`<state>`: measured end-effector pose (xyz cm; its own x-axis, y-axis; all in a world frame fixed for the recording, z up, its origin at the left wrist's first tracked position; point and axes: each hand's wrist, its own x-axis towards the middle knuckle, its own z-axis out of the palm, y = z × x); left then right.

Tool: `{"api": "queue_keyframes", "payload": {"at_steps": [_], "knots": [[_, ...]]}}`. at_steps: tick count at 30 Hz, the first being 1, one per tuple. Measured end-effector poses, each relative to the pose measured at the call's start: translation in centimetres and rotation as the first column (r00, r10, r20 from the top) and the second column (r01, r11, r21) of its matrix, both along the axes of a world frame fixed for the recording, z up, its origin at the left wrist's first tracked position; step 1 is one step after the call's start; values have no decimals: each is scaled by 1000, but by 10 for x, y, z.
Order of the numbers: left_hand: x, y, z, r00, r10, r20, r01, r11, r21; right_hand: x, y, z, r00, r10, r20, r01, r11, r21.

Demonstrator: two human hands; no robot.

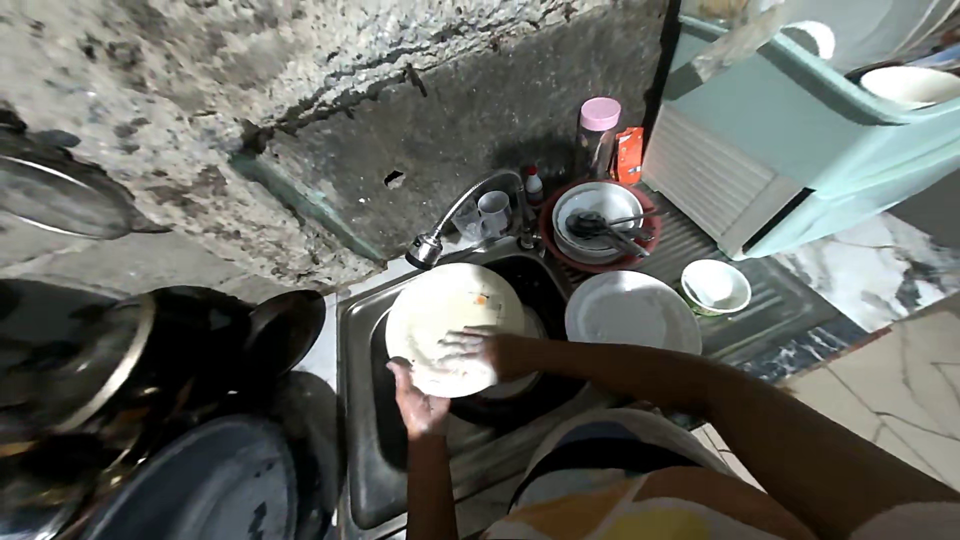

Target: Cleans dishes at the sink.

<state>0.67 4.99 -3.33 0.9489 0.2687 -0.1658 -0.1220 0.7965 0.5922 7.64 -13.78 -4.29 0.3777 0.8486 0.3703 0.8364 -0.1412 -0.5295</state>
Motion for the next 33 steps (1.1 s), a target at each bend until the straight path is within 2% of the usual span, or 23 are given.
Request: {"api": "queue_keyframes", "payload": {"at_steps": [3, 6, 9, 11, 13, 14, 17, 19, 20, 22, 25, 28, 30, 32, 33], "knots": [[-6, 11, -4, 1000, 21, 5, -21, 999, 35, 35, -29, -6, 978, -209, 9, 209, 976, -68], [-11, -4, 3, 998, -4, -58, 10, 995, 98, 60, -36, 26, 871, -492, -8, 484, 859, -166], [-12, -24, 10, 990, -107, -89, 116, 988, 102, 64, -17, 37, 769, -640, 14, 636, 762, -118], [-11, -37, 15, 981, -158, -110, 171, 979, 113, 41, -3, 58, 780, -625, -41, 621, 780, -78], [-7, -43, 18, 979, -170, -109, 183, 975, 124, 24, 19, 44, 838, -546, 5, 545, 837, 48], [-5, -43, 17, 981, -166, -98, 178, 976, 126, 14, 27, 37, 872, -488, 34, 486, 872, 56], [0, -31, 10, 992, -106, -72, 114, 987, 117, -17, 28, 26, 976, -218, -28, 219, 975, 34], [1, -16, 7, 999, -22, -46, 27, 993, 113, -20, 15, 10, 997, -77, -27, 79, 994, 71], [0, -9, 5, 1000, 16, -26, -13, 993, 117, -15, 7, -2, 997, -82, -16, 83, 994, 65], [-3, 6, -2, 998, 56, 14, -57, 994, 89, 0, -10, -15, 974, -225, -12, 225, 974, 1], [-7, 5, -5, 998, 56, -4, -55, 993, 103, 31, -24, -2, 862, -504, -44, 500, 862, -77], [-10, -19, 2, 996, -23, -83, 35, 988, 149, 44, -13, 21, 748, -662, -50, 652, 747, -129], [-9, -35, 7, 988, -85, -132, 109, 976, 187, 31, -2, 36, 756, -649, -83, 646, 761, -67], [-5, -48, 8, 984, -134, -117, 155, 968, 197, 11, 7, 43, 846, -527, -83, 528, 849, -13], [-2, -53, 9, 985, -138, -100, 154, 971, 182, 5, 12, 35, 889, -457, -32, 457, 889, 0]]}}
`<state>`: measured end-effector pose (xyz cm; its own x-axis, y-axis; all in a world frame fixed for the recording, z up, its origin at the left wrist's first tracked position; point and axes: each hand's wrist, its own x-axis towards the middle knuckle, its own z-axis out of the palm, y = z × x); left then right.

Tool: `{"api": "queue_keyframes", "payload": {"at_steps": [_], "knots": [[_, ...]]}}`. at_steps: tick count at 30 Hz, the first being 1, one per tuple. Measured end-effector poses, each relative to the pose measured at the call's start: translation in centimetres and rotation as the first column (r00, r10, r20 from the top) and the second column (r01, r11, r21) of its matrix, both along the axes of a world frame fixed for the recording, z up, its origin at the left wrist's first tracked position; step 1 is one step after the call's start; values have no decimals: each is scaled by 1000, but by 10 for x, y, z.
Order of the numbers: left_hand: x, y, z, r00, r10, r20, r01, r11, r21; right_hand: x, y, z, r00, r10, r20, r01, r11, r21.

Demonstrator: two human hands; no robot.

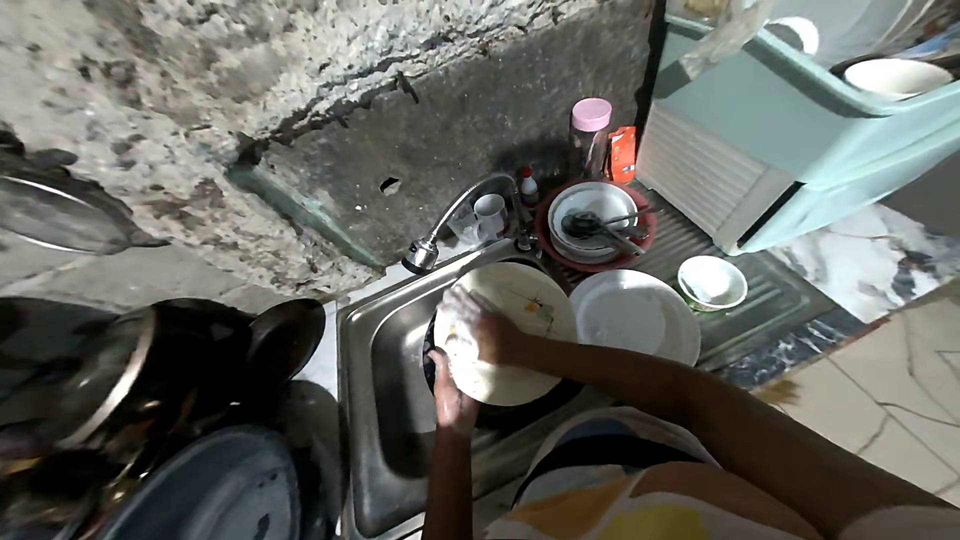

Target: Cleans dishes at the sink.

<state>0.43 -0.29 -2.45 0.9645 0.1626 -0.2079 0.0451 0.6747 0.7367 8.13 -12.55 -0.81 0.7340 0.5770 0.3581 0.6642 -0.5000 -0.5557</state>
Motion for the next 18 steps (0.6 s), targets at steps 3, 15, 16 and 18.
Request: {"api": "queue_keyframes", "payload": {"at_steps": [3, 15, 16, 18], "knots": [[9, 3, -2, 999, 31, 30, -29, 998, -56, -7, -7, -26, 974, 209, 91, -215, 974, 68], [17, -11, -9, 965, -23, -261, 114, 933, 341, 8, -156, -31, 720, -571, -395, 459, 818, -346], [18, -18, -9, 957, -50, -287, 159, 915, 370, 1, -169, -29, 700, -608, -375, 499, 792, -352], [22, -36, -7, 929, -79, -363, 214, 912, 349, -17, -198, -11, 635, -670, -384, 560, 742, -369]]}}
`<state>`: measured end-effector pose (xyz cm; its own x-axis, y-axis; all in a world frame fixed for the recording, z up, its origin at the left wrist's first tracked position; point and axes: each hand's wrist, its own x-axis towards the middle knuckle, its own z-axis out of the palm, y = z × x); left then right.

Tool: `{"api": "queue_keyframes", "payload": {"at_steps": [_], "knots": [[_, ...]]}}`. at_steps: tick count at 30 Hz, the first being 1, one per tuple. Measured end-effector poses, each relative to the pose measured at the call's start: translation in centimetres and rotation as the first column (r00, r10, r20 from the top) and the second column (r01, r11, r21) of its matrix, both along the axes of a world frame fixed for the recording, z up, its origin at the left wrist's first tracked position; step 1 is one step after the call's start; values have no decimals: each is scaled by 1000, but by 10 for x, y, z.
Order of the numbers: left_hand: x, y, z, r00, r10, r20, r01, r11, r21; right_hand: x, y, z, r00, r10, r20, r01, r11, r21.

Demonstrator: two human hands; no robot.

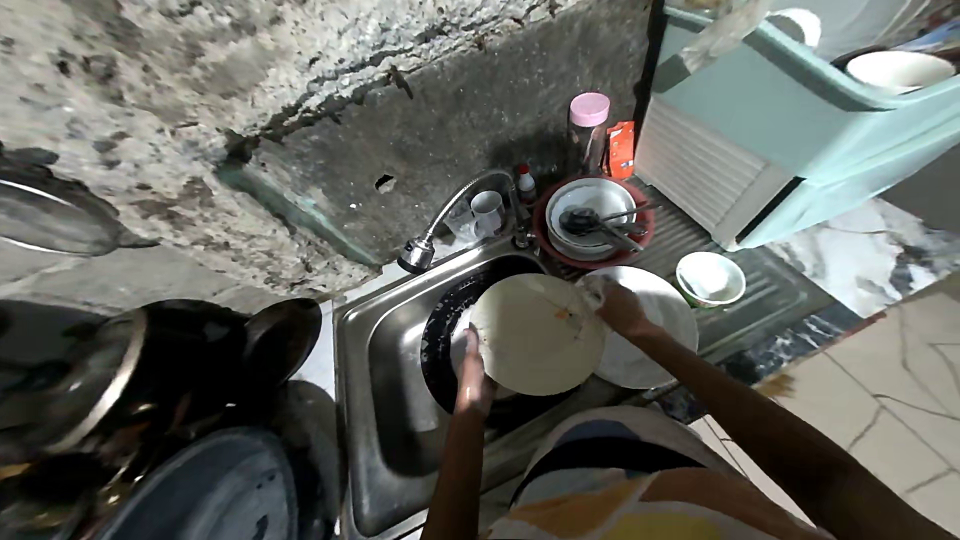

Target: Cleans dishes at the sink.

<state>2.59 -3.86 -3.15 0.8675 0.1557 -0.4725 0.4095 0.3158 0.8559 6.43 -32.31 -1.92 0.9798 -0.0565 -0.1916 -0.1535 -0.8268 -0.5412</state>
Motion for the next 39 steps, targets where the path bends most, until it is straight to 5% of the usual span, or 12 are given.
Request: {"api": "queue_keyframes", "payload": {"at_steps": [4, 8, 14, 20, 26, 29, 35, 39], "knots": [[3, -30, -8, 991, -65, -118, 60, 997, -53, -17, -68, 23, 977, -214, 5, 214, 975, -66], [5, -60, -29, 968, -208, -139, 206, 978, -31, -5, -139, 1, 925, -375, 55, 379, 907, -182], [0, -96, -57, 948, -315, -57, 319, 937, 143, -3, -179, -21, 923, -375, 93, 385, 912, -140], [-5, -107, -50, 827, -548, -126, 556, 764, 326, -12, -167, -20, 950, -286, -127, 249, 936, -248], [7, -107, -53, 599, -762, -246, 772, 469, 428, -1, -176, -36, 941, -277, -196, 222, 940, -260], [12, -92, -59, 676, -722, -144, 686, 547, 479, 2, -177, -36, 949, -280, -145, 226, 925, -306], [41, -13, -84, 874, -460, -156, 395, 486, 779, 6, -189, -42, 961, -184, -208, 116, 947, -300], [43, 41, -111, 851, -352, -390, 489, 262, 832, 5, -180, -37, 949, -142, -280, 39, 938, -346]]}}
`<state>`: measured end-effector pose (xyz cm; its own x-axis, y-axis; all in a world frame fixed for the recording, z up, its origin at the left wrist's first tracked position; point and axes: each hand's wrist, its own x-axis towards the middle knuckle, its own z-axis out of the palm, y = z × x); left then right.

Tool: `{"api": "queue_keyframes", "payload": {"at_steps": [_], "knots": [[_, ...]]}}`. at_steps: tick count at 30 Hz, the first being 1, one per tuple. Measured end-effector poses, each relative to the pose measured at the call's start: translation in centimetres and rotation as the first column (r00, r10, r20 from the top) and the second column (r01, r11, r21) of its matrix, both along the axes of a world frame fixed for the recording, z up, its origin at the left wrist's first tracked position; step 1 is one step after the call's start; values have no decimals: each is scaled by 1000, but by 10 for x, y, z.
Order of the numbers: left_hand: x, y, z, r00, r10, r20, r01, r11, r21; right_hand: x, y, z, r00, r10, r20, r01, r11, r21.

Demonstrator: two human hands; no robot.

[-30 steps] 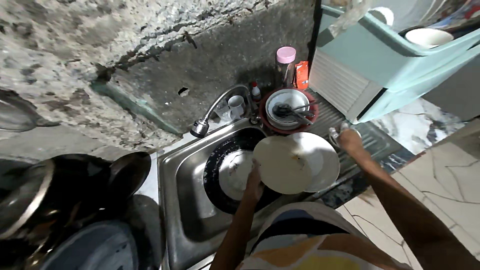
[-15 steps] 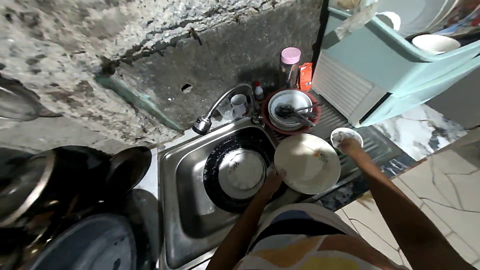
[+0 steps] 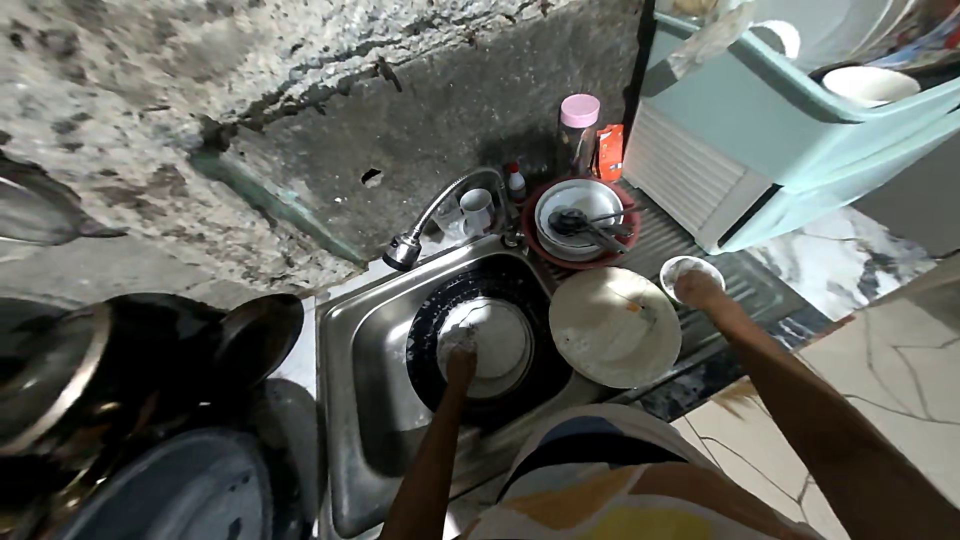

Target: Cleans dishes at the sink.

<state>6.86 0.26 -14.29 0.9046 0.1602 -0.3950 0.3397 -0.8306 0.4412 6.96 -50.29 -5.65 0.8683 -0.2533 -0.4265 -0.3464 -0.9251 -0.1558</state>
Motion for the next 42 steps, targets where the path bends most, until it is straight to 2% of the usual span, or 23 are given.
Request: {"api": "queue_keyframes", "payload": {"at_steps": [2, 4, 8, 10, 12, 13, 14, 15, 17, 19, 21, 23, 25, 27, 29, 31, 34, 37, 39, 42], "knots": [[-6, 17, -8, 990, 19, -141, -9, 997, 74, 2, 6, -2, 997, -72, -9, 71, 996, -51], [-11, 27, -21, 977, -17, -210, 47, 989, 141, 5, 7, -5, 996, -90, -6, 89, 993, -74], [-15, 20, -30, 989, -17, -148, 41, 986, 163, 4, 15, 4, 989, -147, -4, 146, 984, -100], [-18, 14, -36, 994, 34, -102, -25, 996, 86, 2, 17, 8, 987, -160, -1, 159, 979, -127], [-20, 10, -50, 975, 201, -99, -215, 965, -152, 3, 18, 10, 985, -170, -20, 165, 974, -157], [-21, 8, -58, 933, 338, -120, -359, 882, -304, 3, 18, 11, 984, -174, -28, 167, 972, -168], [-23, 6, -63, 873, 448, -191, -484, 755, -443, 3, 18, 12, 985, -167, -40, 158, 973, -170], [-25, 3, -63, 819, 494, -292, -568, 624, -536, 2, 16, 13, 987, -152, -58, 141, 977, -158], [-26, 0, -55, 766, 446, -463, -639, 449, -625, 3, 3, 14, 993, -100, -69, 98, 994, -39], [-22, -1, -47, 774, 405, -486, -627, 380, -680, 8, -22, 2, 997, -73, -16, 75, 984, 161], [-15, -1, -38, 792, 437, -427, -591, 370, -717, 13, -35, 3, 998, -60, 8, 56, 965, 255], [-9, -1, -27, 827, 470, -309, -525, 446, -725, 14, -33, 17, 1000, -14, 15, 11, 974, 225], [-4, 1, -8, 852, 483, -202, -474, 547, -690, 13, -39, 14, 997, 2, 74, -17, 979, 203], [-5, 3, 13, 849, 511, -134, -455, 579, -676, 9, -36, 22, 988, -64, 139, 39, 983, 177], [-14, 9, 23, 829, 546, -118, -451, 528, -720, -1, -13, 53, 968, -141, 206, 114, 984, 137], [-27, 12, 35, 819, 550, -161, -435, 414, -800, -9, 20, 84, 953, -173, 250, 146, 982, 123], [-46, 6, 42, 817, 531, -225, -389, 220, -894, -26, 92, 122, 930, -90, 356, -6, 966, 259], [-58, -14, 55, 830, 487, -274, -357, 85, -930, -36, 175, 129, 876, 151, 458, -364, 831, 421], [-61, -25, 69, 850, 453, -270, -329, 54, -943, -20, 220, 99, 802, 329, 498, -566, 686, 458], [-64, -30, 85, 884, 413, -221, -284, 97, -954, -3, 272, 49, 649, 560, 515, -760, 444, 475]]}}
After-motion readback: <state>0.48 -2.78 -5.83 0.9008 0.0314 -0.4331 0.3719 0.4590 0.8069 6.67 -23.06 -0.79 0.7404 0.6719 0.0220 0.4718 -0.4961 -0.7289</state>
